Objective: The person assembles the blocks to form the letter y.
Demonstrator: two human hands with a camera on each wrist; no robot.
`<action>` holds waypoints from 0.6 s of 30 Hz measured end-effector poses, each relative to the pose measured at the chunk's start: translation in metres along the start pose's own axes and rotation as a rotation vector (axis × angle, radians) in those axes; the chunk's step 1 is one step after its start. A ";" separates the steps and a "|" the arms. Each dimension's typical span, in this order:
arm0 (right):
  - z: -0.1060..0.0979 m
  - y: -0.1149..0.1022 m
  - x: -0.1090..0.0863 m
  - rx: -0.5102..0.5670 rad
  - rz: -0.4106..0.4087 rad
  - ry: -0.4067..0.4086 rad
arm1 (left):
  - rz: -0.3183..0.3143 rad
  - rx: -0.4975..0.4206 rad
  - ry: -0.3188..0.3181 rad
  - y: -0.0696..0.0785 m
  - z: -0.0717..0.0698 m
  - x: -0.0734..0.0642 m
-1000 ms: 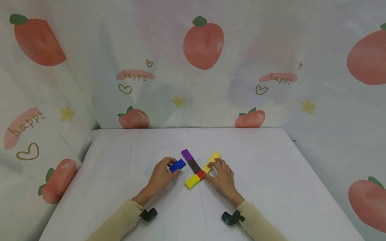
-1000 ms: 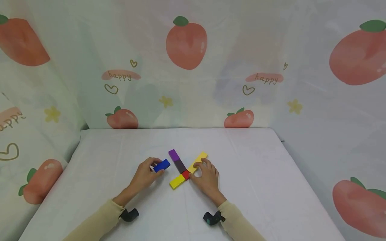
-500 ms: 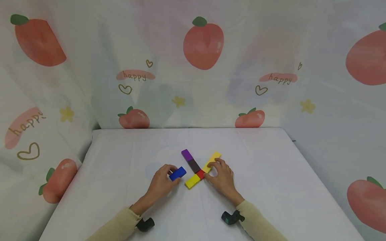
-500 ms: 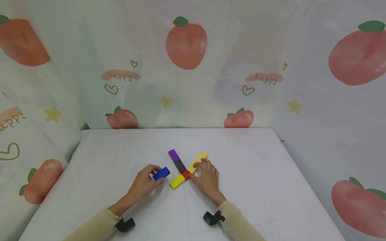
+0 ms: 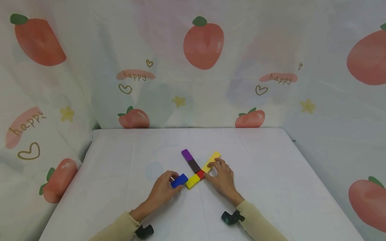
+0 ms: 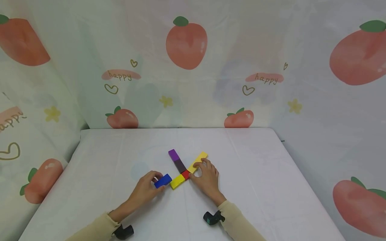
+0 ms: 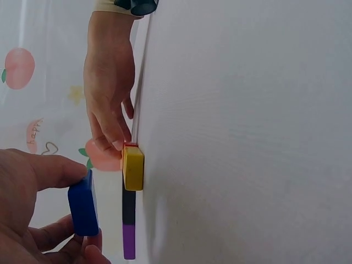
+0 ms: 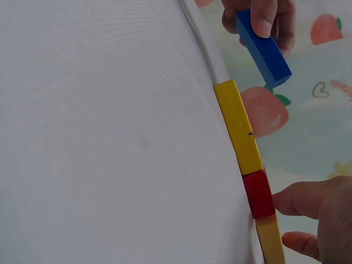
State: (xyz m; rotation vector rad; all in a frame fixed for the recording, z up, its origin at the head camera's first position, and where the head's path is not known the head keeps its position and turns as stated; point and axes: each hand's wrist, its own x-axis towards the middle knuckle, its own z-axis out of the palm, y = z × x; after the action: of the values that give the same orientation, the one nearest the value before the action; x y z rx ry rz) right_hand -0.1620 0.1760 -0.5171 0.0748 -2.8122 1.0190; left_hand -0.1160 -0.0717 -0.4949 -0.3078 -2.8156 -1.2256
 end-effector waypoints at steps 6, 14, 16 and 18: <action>0.000 -0.001 0.000 0.002 0.005 -0.009 | -0.006 0.022 -0.021 0.001 0.001 -0.004; 0.000 -0.001 -0.001 0.002 0.008 -0.013 | -0.034 0.049 -0.060 -0.001 0.003 -0.007; 0.000 -0.001 -0.001 0.000 0.005 -0.012 | -0.030 0.053 -0.065 -0.002 0.004 -0.008; 0.000 0.000 -0.001 0.002 0.005 -0.013 | -0.024 0.055 -0.065 -0.003 0.004 -0.009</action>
State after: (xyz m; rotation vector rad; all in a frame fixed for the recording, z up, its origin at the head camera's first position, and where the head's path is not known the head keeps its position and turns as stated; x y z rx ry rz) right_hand -0.1614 0.1756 -0.5173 0.0755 -2.8246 1.0261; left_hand -0.1082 -0.0721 -0.5009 -0.3175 -2.9110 -1.1606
